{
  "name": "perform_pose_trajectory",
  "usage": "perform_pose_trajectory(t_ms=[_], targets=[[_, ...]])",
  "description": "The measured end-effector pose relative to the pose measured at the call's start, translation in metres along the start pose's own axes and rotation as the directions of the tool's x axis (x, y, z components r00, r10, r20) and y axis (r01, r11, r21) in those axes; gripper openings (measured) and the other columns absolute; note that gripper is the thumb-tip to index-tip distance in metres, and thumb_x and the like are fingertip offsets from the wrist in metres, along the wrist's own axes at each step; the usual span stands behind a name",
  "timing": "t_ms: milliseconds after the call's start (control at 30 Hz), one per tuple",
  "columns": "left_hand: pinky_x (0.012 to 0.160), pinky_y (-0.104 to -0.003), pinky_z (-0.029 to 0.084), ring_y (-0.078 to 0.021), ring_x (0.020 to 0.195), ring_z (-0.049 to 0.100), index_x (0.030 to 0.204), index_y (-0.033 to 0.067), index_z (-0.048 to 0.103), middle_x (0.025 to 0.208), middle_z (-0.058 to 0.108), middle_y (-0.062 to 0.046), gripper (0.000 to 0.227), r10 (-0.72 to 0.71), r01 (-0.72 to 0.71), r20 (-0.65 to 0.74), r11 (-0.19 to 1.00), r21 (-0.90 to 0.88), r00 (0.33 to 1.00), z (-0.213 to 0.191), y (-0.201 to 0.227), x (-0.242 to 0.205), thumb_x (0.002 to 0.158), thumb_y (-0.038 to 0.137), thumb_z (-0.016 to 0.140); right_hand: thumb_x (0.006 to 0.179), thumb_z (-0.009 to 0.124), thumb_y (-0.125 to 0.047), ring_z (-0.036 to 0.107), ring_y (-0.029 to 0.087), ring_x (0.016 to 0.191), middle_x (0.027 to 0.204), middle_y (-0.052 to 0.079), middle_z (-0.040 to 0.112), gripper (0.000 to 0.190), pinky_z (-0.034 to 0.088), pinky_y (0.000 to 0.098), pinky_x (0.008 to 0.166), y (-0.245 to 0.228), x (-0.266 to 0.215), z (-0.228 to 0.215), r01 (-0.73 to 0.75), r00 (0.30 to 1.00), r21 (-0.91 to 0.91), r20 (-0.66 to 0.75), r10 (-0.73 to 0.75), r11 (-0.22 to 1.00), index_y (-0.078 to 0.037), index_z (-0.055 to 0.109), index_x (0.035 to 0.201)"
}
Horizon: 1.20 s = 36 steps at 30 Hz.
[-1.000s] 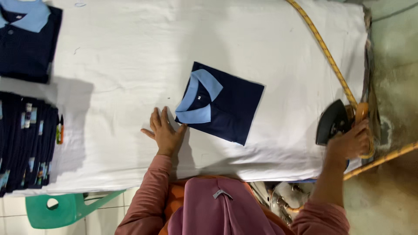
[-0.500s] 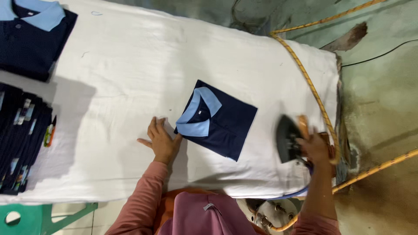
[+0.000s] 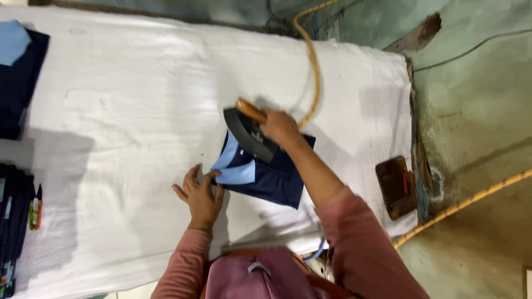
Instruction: The person irons and folds a shirt on a table.
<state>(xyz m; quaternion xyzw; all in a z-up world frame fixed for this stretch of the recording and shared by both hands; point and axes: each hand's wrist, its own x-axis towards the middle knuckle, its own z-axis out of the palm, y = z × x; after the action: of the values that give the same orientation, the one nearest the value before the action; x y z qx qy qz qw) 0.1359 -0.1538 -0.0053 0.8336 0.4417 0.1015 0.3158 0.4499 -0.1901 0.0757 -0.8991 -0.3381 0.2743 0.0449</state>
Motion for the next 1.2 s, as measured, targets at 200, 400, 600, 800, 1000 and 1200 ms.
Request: perform_pose_trajectory(t_ms=[200, 400, 600, 800, 1000, 1200], targets=[[0.119, -0.067, 0.000, -0.0282, 0.152, 0.022, 0.120, 0.0404, 0.058, 0.156, 0.032, 0.003, 0.041, -0.018, 0.019, 0.064, 1.000, -0.008, 0.998, 0.000, -0.005, 0.003, 0.082, 0.032, 0.072, 0.080, 0.071, -0.033, 0.075, 0.036, 0.101, 0.106, 0.013, 0.076, 0.062, 0.061, 0.0491, 0.083, 0.001, 0.027, -0.004, 0.053, 0.997, 0.033, -0.056, -0.051, 0.998, -0.019, 0.065, 0.140], [0.119, -0.067, -0.001, -0.0320, 0.151, 0.022, 0.123, 0.0377, 0.060, 0.158, 0.032, -0.001, 0.045, -0.007, 0.008, 0.082, 1.000, -0.017, 0.997, -0.003, -0.005, 0.002, 0.080, 0.034, 0.073, 0.091, 0.062, -0.024, 0.067, 0.049, 0.108, 0.115, 0.030, 0.071, 0.057, 0.052, 0.0567, 0.096, -0.032, -0.090, -0.056, 0.208, 0.964, 0.005, 0.166, -0.206, 0.978, -0.001, 0.059, 0.144], [0.117, -0.066, -0.005, -0.0325, 0.151, 0.020, 0.124, 0.0395, 0.060, 0.159, 0.031, -0.002, 0.045, 0.024, -0.018, 0.111, 0.998, -0.059, 0.993, -0.014, 0.003, 0.002, 0.081, 0.035, 0.074, 0.091, 0.063, -0.025, 0.077, 0.033, 0.088, 0.087, 0.013, 0.078, 0.037, 0.057, 0.0476, 0.084, 0.041, -0.172, 0.047, 0.423, 0.906, -0.397, 0.151, -0.396, 0.815, -0.022, 0.071, 0.126], [0.117, -0.065, -0.011, -0.0308, 0.153, 0.018, 0.128, 0.0425, 0.059, 0.162, 0.026, -0.002, 0.044, 0.066, -0.058, 0.107, 0.995, -0.080, 0.992, 0.018, -0.038, 0.008, 0.087, 0.038, 0.074, 0.090, 0.061, -0.026, 0.077, 0.030, 0.081, 0.079, 0.008, 0.077, 0.035, 0.054, 0.0444, 0.088, 0.130, -0.237, 0.105, 0.350, 0.936, -0.286, 0.054, -0.349, 0.892, -0.033, 0.070, 0.123], [0.117, -0.068, -0.010, -0.0332, 0.152, 0.020, 0.129, 0.0406, 0.059, 0.163, 0.025, -0.002, 0.043, 0.085, -0.076, 0.091, 0.993, -0.094, 0.992, 0.016, -0.038, 0.008, 0.090, 0.038, 0.075, 0.087, 0.062, -0.026, 0.077, 0.029, 0.077, 0.075, 0.008, 0.076, 0.043, 0.053, 0.0456, 0.081, 0.164, -0.245, 0.088, 0.177, 0.979, -0.199, -0.064, -0.193, 0.964, -0.036, 0.065, 0.129], [0.119, -0.067, -0.011, -0.0319, 0.152, 0.021, 0.130, 0.0412, 0.059, 0.163, 0.024, -0.001, 0.044, 0.071, -0.064, 0.093, 0.995, -0.077, 0.993, 0.016, -0.038, 0.008, 0.089, 0.043, 0.075, 0.088, 0.063, -0.028, 0.075, 0.042, 0.089, 0.090, 0.020, 0.076, 0.038, 0.057, 0.0533, 0.079, 0.155, -0.198, 0.014, -0.162, 0.981, 0.150, -0.078, 0.175, 0.975, -0.015, 0.070, 0.123]])
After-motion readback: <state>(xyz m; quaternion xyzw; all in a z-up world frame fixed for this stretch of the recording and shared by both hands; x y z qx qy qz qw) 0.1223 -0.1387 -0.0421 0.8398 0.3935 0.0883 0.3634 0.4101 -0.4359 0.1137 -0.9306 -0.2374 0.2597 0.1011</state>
